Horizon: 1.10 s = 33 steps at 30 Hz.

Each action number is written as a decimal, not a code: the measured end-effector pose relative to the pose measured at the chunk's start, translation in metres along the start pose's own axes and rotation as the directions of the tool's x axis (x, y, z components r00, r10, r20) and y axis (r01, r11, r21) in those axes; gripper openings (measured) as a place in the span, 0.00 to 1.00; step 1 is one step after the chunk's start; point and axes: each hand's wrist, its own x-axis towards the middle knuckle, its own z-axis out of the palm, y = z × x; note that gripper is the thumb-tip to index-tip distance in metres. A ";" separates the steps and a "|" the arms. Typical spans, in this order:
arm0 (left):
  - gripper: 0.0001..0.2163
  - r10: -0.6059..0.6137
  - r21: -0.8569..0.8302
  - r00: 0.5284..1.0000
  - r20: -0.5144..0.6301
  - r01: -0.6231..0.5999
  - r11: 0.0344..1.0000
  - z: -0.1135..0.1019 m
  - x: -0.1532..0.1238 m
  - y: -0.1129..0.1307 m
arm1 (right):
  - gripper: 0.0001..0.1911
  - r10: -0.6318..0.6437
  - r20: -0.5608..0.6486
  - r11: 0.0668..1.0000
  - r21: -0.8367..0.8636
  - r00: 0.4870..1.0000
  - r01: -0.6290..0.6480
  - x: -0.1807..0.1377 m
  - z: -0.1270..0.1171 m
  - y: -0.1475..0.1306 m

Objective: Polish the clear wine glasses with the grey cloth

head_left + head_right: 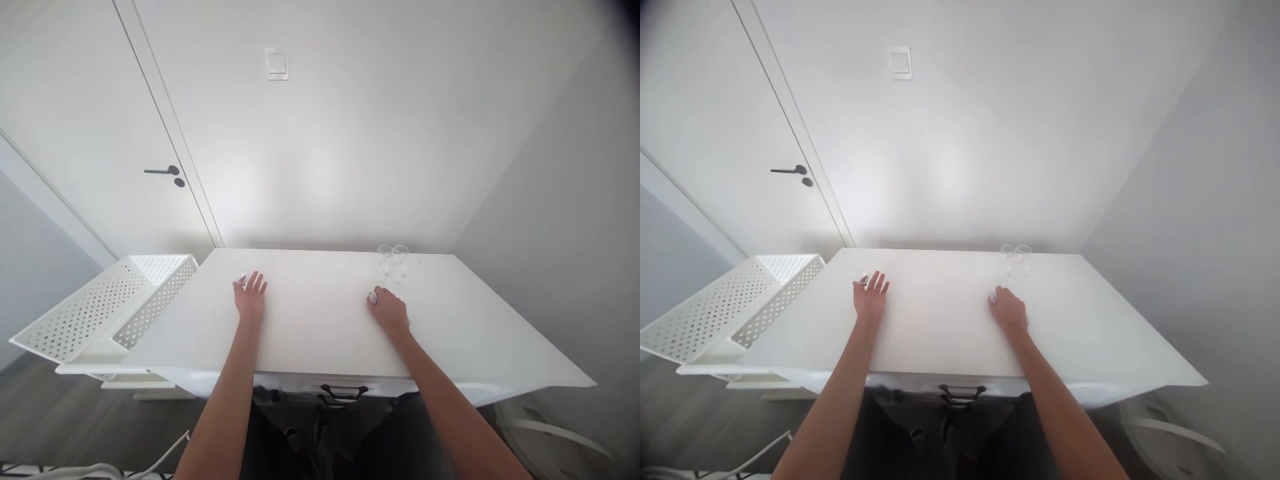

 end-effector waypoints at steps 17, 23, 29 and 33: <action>0.17 0.036 0.671 0.845 0.534 -0.449 0.590 0.046 -0.084 -0.085 | 0.27 -0.019 -0.244 0.824 0.545 0.970 0.153 -0.009 0.003 0.007; 0.15 0.072 0.666 0.821 0.567 -0.507 0.548 0.046 -0.082 -0.089 | 0.32 0.345 -0.031 0.202 0.979 0.938 -0.042 -0.003 -0.005 -0.012; 0.15 0.120 0.655 0.827 0.549 -0.515 0.554 0.047 -0.080 -0.087 | 0.23 0.151 0.141 -0.317 0.944 0.978 -0.087 0.014 0.001 -0.077; 0.15 0.134 0.672 0.840 0.526 -0.506 0.541 0.047 -0.079 -0.087 | 0.20 0.058 0.160 -0.206 0.968 0.985 -0.145 0.012 0.010 -0.107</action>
